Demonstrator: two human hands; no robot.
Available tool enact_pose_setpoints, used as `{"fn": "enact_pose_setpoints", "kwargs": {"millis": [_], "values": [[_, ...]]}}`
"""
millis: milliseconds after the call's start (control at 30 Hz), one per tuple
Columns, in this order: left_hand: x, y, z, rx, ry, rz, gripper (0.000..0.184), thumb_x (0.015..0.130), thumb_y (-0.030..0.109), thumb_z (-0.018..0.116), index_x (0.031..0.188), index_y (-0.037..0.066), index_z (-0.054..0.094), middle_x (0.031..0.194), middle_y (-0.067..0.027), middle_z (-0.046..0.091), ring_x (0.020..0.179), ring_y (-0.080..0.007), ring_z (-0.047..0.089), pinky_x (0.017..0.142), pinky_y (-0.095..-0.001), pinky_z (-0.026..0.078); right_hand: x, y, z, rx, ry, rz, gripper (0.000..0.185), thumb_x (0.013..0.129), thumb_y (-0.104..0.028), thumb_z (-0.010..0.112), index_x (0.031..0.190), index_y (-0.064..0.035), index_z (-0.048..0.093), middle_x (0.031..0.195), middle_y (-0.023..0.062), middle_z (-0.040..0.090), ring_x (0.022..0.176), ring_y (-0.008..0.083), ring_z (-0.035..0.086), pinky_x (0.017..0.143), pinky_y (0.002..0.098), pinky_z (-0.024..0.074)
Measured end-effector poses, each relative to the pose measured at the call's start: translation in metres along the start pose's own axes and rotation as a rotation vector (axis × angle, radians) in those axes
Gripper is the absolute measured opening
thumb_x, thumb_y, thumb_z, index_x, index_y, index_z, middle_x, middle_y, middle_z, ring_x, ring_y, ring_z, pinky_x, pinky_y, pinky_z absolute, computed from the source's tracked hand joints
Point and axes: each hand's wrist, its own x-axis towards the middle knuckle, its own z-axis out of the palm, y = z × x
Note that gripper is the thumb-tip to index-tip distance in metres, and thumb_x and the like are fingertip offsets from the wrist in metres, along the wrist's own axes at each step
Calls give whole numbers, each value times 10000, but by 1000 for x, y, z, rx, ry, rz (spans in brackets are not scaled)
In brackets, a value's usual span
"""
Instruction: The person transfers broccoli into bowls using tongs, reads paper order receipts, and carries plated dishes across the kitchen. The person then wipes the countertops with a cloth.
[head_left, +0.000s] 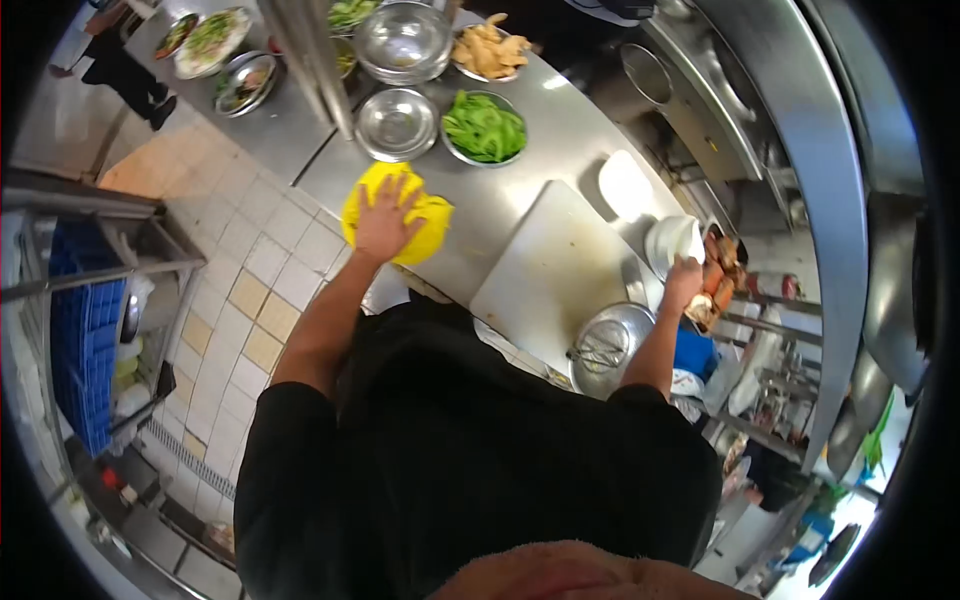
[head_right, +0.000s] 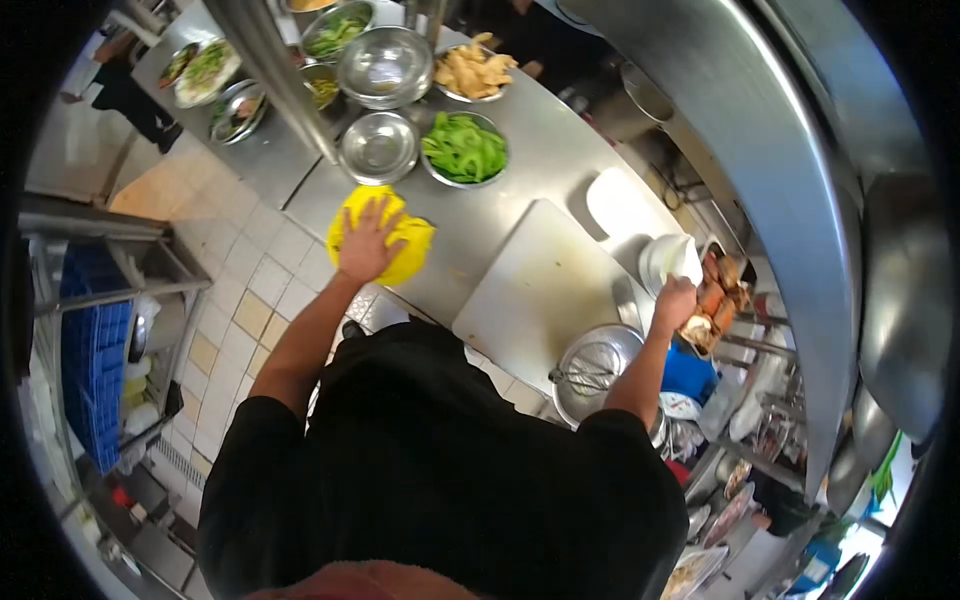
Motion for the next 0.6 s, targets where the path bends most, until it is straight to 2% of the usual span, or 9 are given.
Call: {"fn": "enact_pose_setpoints", "kwargs": {"millis": [67,133,167,200,233,267,400,500,600], "values": [[9,-6,-6,-21,22,-44,590,879,510,482,1396,236,403,1485,-81,306,1377,-298,248,1076,-629,130,8,-10,-10,211,81,-8,280,781,-243,683,704,4,577,749,204,586,710,403,573,657,476,460],[10,-8,-12,-23,31,-81,583,883,503,479,1393,230,408,1484,-87,306,1375,-305,249,1078,-623,129,20,-53,-38,188,107,-71,245,770,-185,707,713,9,570,763,191,571,657,382,555,630,457,451],[10,-7,-14,-23,30,-82,578,885,499,478,1391,229,411,1483,-91,307,1374,-308,250,1079,-621,127,22,-82,-50,349,119,-70,227,782,-154,703,719,12,563,769,181,570,634,361,546,611,430,447],[10,-6,-14,-24,29,-85,574,886,496,478,1390,227,414,1482,-95,308,1374,-310,251,1080,-620,125,30,-83,-12,700,43,60,209,788,-131,701,736,17,563,764,176,571,612,341,539,595,409,441],[10,-6,-13,-19,35,-82,566,888,487,478,1384,221,422,1476,-102,316,1371,-313,257,1082,-615,127,36,-104,-2,544,76,-112,202,791,-140,701,775,19,576,778,181,575,642,341,548,607,405,444],[10,-6,-12,-26,37,-82,572,884,490,485,1387,226,419,1475,-94,320,1372,-306,254,1083,-615,121,36,-139,-7,713,-69,39,196,784,-148,708,795,11,592,804,183,578,698,361,558,642,409,454],[9,-6,-11,-34,56,-87,577,874,490,502,1384,229,428,1471,-78,329,1371,-293,258,1089,-606,114,45,-244,33,644,161,-301,198,765,-184,709,754,-21,598,828,166,585,760,364,581,681,414,477],[10,-6,-10,-38,85,-83,563,875,485,505,1368,219,453,1469,-76,335,1367,-295,270,1094,-593,119,49,-289,63,441,-104,-267,181,811,-251,611,865,-82,647,932,126,599,806,346,622,724,439,503],[11,-7,-6,-30,100,-90,547,877,486,501,1353,215,475,1469,-73,338,1366,-295,275,1096,-587,120,46,-312,73,285,-273,-261,215,824,-283,559,897,-113,668,975,140,604,837,339,641,748,442,515]]}}
